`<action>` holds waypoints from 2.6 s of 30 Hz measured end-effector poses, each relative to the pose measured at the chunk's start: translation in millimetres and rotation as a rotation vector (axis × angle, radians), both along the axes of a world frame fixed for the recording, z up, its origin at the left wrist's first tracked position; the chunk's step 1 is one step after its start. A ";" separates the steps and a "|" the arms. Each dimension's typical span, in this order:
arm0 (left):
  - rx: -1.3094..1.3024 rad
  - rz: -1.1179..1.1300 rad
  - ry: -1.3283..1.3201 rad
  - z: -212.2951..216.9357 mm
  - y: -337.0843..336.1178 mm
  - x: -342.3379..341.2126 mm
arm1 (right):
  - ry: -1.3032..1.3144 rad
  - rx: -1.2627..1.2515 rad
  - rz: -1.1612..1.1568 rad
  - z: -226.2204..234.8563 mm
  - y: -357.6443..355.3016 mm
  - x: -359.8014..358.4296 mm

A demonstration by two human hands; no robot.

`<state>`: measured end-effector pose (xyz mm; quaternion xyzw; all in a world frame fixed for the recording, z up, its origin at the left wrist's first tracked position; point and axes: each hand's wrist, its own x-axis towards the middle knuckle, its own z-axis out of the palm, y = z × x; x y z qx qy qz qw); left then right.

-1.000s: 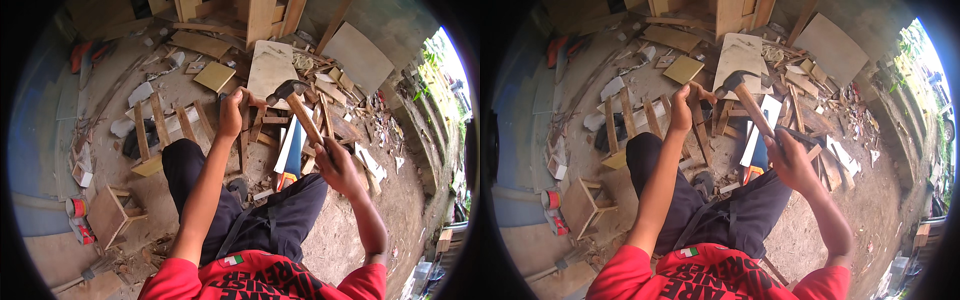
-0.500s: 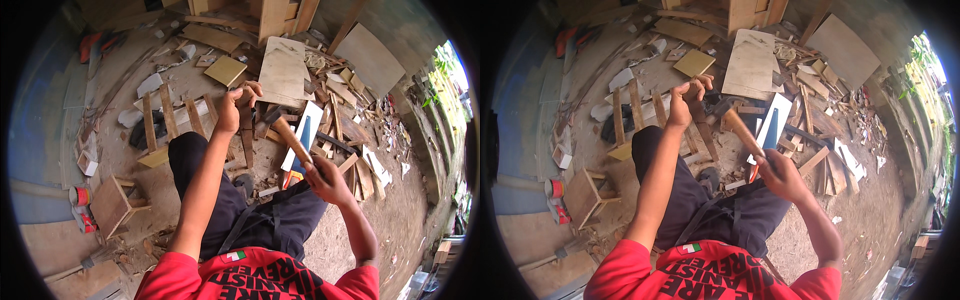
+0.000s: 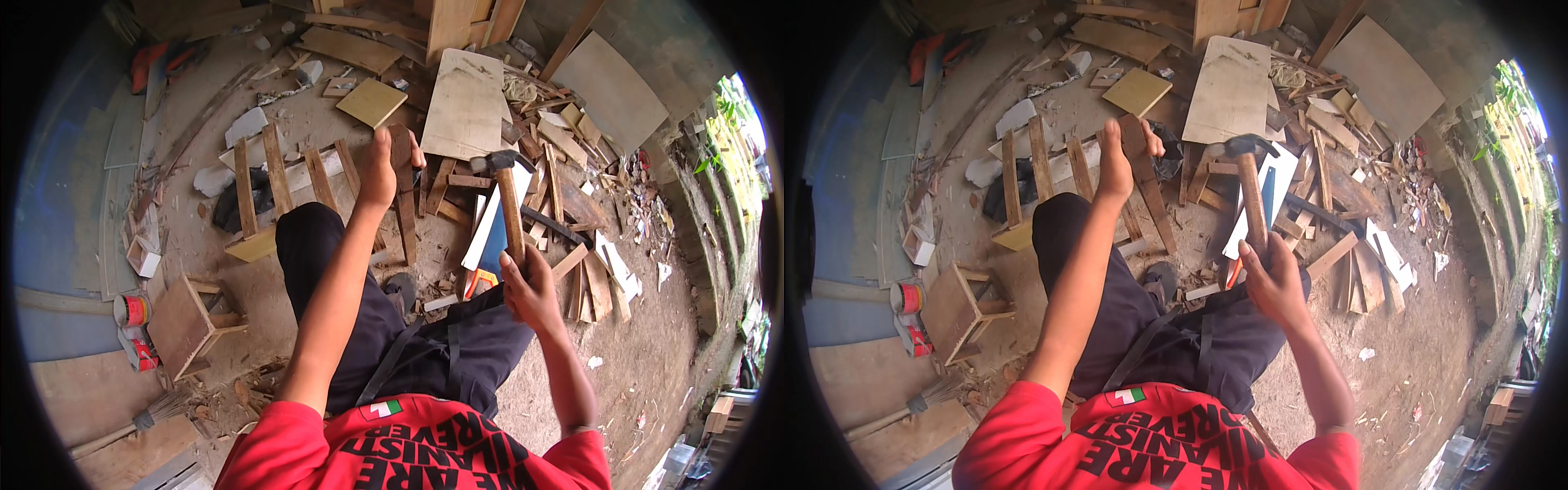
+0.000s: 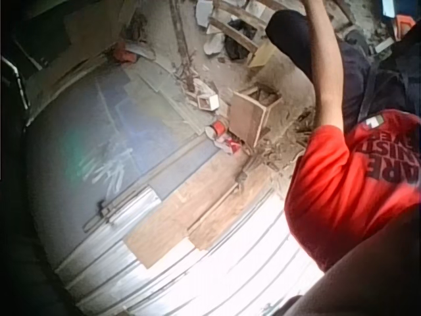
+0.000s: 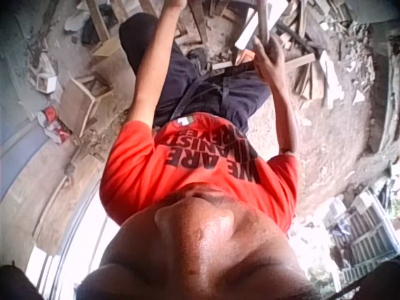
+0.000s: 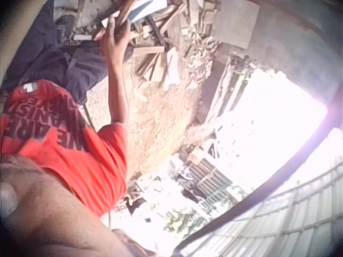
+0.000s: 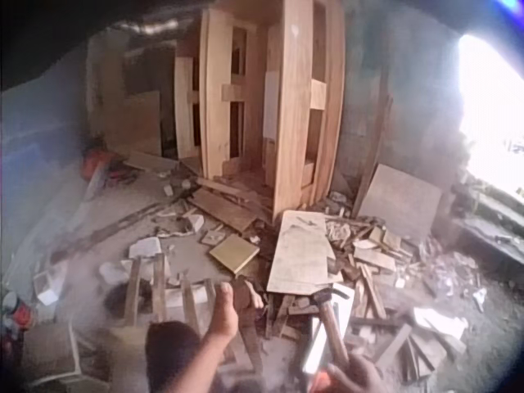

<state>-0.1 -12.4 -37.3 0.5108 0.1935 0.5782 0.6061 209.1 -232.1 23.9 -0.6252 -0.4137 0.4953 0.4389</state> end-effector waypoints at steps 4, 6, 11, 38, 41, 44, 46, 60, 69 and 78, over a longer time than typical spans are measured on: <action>0.113 0.191 0.025 -46.8 -23.8 4.3 | 0.032 0.037 -0.120 -69.3 -7.0 -3.6; 0.083 0.224 0.159 -62.7 -32.1 13.1 | 0.102 -0.024 -0.164 -98.1 -24.4 -10.8; 0.083 0.191 0.350 -88.5 -29.3 18.7 | 0.280 -0.023 -0.177 -154.0 -69.2 -37.1; 0.255 -0.241 1.249 -44.5 12.5 -9.9 | 0.333 -0.131 -0.280 -180.7 -95.8 -45.2; 0.301 -0.276 1.263 -106.1 0.4 -32.7 | 0.344 -0.145 -0.304 -182.5 -96.2 -47.3; 0.300 -0.240 1.363 -149.0 -15.5 -51.2 | 0.341 -0.143 -0.315 -175.8 -93.3 -49.6; 0.327 -0.084 1.419 -167.1 -27.2 -58.2 | 0.329 -0.146 -0.311 -176.6 -90.6 -47.2; 0.054 0.104 1.475 -181.6 -52.9 -100.7 | -0.253 0.193 -0.137 -166.5 -29.3 -83.4; 0.248 0.156 1.675 -194.9 -58.5 -112.7 | -0.393 0.149 -0.015 -208.6 17.3 -98.2; 0.284 0.222 1.678 -204.5 -62.5 -108.6 | 0.118 -0.036 -0.124 -236.5 40.5 -104.2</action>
